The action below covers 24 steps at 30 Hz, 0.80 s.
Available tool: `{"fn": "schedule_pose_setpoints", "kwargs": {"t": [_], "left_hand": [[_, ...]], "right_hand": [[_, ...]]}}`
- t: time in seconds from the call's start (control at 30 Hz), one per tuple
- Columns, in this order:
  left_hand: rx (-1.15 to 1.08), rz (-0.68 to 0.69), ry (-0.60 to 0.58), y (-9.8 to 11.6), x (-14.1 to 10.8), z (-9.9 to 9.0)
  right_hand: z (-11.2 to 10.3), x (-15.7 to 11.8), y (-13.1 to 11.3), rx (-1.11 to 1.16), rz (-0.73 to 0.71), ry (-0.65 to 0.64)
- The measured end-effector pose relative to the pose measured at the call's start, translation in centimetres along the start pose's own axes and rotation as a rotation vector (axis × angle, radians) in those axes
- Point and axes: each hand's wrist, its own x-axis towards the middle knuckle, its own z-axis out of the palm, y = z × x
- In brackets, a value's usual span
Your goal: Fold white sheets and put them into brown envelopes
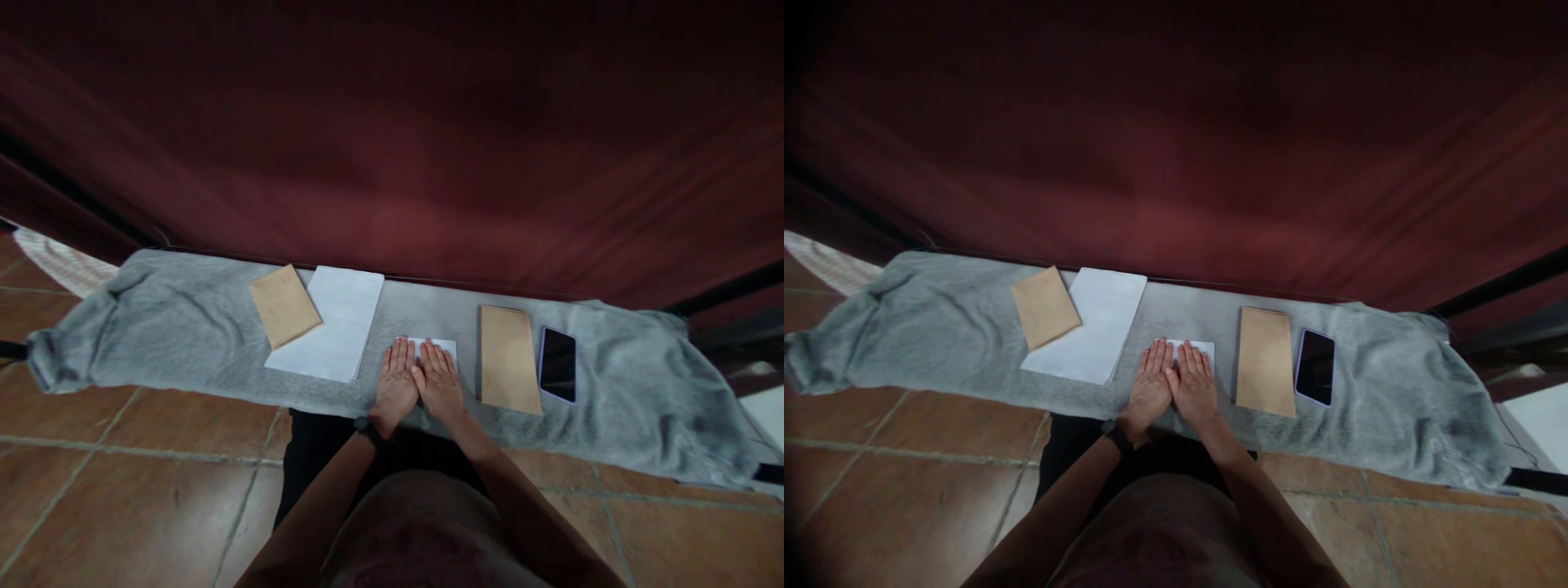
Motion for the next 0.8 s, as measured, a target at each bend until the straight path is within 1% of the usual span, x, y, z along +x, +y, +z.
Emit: {"fn": "schedule_pose_setpoints", "kwargs": {"t": [0.1, 0.43, 0.63, 0.8], "left_hand": [[-0.014, -0.021, 0.0, 0.0, 0.2, -0.2], [-0.067, -0.099, 0.082, -1.0, 0.7, -0.1], [-0.059, -0.162, 0.105, -1.2, 0.5, 0.0], [-0.091, -0.191, 0.15, -0.9, 0.7, 0.0]], "right_hand": [[0.2, -0.3, 0.5, -0.023, 0.025, 0.049], [0.5, -1.0, 1.8, -0.078, 0.112, 0.18], [0.4, -1.7, 2.2, -0.067, 0.147, 0.226], [0.3, -2.0, 2.2, -0.072, 0.173, 0.221]]}}
